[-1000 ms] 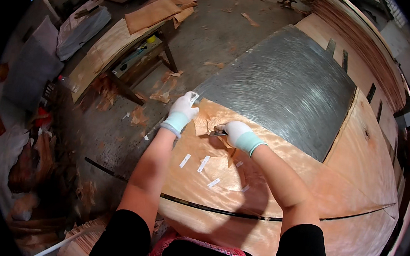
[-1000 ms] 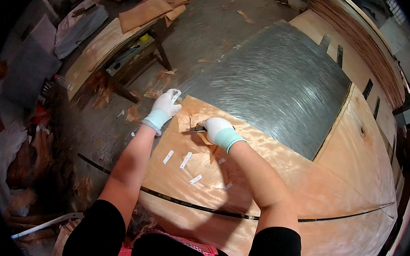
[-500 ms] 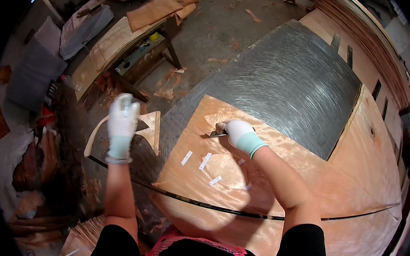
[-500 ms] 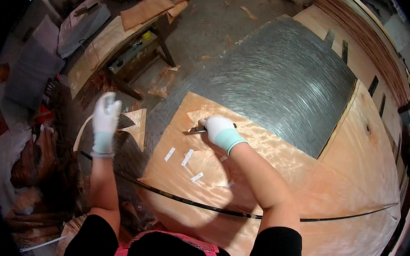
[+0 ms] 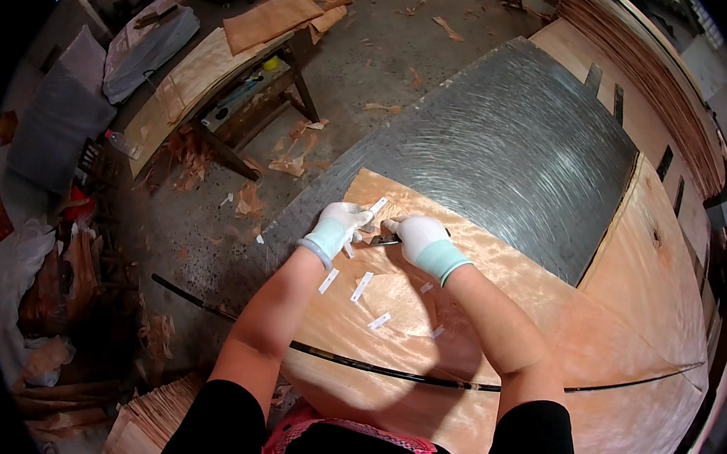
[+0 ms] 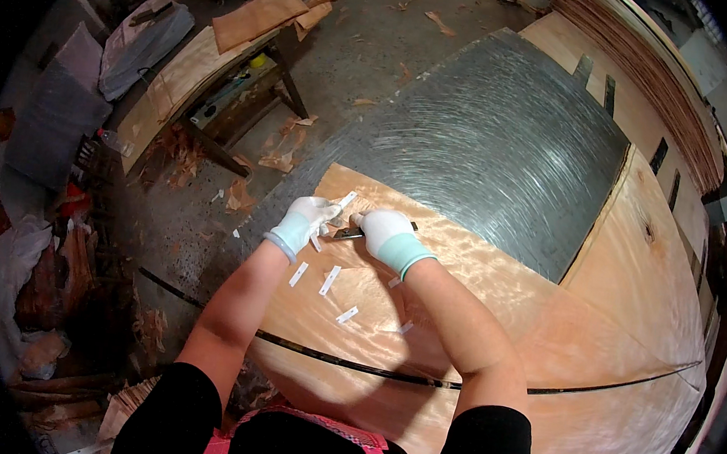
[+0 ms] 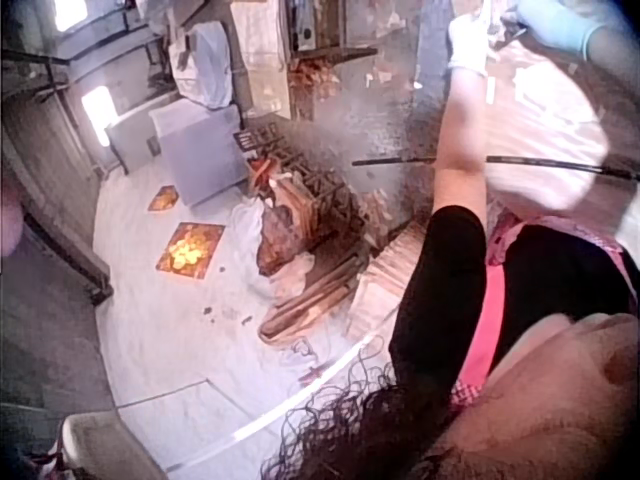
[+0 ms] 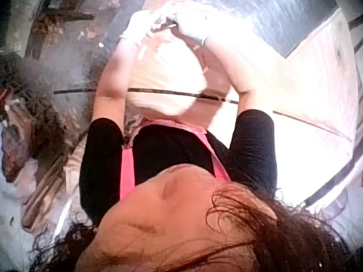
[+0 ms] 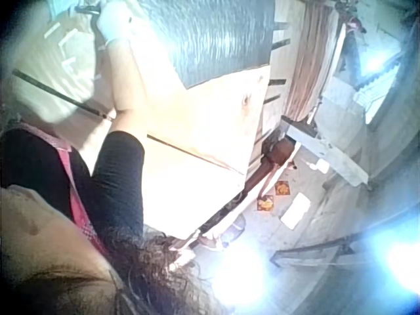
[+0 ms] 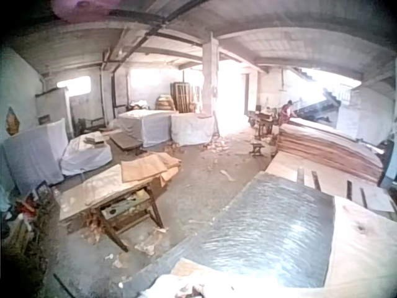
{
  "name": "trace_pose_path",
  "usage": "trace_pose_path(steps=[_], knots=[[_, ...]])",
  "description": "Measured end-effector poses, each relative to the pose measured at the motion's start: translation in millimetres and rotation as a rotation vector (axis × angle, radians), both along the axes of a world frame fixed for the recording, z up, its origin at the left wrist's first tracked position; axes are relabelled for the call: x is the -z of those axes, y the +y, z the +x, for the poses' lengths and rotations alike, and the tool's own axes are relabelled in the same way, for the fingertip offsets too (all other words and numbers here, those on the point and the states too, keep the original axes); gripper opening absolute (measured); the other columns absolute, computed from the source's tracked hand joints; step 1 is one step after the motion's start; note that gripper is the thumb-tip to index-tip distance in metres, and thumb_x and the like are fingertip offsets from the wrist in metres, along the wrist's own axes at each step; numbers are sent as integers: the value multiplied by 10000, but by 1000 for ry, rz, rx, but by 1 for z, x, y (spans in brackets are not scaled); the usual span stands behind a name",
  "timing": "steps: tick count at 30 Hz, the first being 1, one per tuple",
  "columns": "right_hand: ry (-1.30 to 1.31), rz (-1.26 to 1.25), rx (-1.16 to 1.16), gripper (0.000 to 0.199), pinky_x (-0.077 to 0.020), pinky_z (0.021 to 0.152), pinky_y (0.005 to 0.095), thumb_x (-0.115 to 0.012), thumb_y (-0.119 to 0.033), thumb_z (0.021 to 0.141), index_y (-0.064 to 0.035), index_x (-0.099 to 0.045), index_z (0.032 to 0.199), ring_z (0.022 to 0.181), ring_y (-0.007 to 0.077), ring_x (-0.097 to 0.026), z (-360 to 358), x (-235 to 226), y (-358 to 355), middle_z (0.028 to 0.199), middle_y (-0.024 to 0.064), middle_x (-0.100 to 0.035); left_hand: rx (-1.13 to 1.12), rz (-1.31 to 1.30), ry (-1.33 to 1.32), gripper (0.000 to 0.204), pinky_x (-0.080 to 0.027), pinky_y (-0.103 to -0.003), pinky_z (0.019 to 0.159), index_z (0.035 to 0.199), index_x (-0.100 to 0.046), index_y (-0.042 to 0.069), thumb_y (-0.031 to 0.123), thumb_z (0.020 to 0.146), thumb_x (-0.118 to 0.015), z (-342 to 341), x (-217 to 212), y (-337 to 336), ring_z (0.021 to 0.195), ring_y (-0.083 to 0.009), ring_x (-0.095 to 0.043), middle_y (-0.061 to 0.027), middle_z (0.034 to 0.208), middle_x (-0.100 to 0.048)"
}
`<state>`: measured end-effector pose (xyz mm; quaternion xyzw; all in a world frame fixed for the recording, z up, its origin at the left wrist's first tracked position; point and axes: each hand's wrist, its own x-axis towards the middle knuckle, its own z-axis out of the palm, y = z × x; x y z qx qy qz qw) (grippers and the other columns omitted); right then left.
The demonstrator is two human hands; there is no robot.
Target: The person handles large, thin sheets of wood veneer on a metal table, applying adhesive strips to repair cracks and then stacking the sheets on a nearby pile.
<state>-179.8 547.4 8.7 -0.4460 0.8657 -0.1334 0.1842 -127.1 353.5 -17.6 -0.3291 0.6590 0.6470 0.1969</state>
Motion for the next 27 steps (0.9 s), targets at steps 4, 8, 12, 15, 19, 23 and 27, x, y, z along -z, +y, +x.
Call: trace_pose_path(steps=[4,8,12,15,19,23,27], knots=[[-4,20,-7,231,-523,806,450,-523,-82,888,-125,-620,1094,941,357,-660,2,-3,-2,990,150,-675,9,19,-68,280,-514,-444,404,1109,-665,12,220,922,-659,-1,10,-10,570,-139,-509,-71,860,-682],[8,16,-28,430,-527,824,441,-532,-78,877,-121,-524,1305,975,344,-655,4,-13,0,1249,147,-601,9,-27,-89,246,-512,-423,406,1079,-674,10,200,924,-648,-4,1,-5,588,-160,-530,-83,855,-683],[169,-55,-95,675,-532,831,431,-547,-69,851,-134,-352,1494,1076,340,-613,5,-8,-6,1489,111,-436,-8,-4,-45,216,-512,-407,411,1030,-668,-20,164,919,-643,-4,5,-8,592,-206,-588,-118,846,-689],[226,50,-143,675,-531,836,416,-567,-84,848,-96,-352,1487,1120,327,-588,6,-1,-15,1499,111,-425,-37,49,-55,204,-512,-396,418,1000,-662,-42,140,909,-651,-5,7,-9,573,-236,-622,-141,844,-687],[263,95,-125,706,-516,866,397,-606,-118,840,-81,-340,1493,1138,302,-571,7,15,-15,1530,108,-383,-38,11,-63,204,-522,-391,432,992,-654,-55,124,896,-669,-10,11,-8,550,-248,-636,-148,836,-684],[279,132,-84,744,-502,891,392,-661,-181,828,-75,-344,1492,1159,295,-552,11,17,-16,1559,97,-337,-49,39,-75,205,-540,-378,455,996,-653,-53,125,897,-674,-13,18,-9,586,-247,-654,-148,839,-685],[302,139,-80,782,-498,901,391,-699,-225,814,-81,-342,1495,1160,298,-550,10,21,-17,1567,92,-323,-27,8,-82,212,-553,-371,473,1006,-650,-54,130,902,-675,-17,26,-10,619,-247,-670,-153,849,-688]])
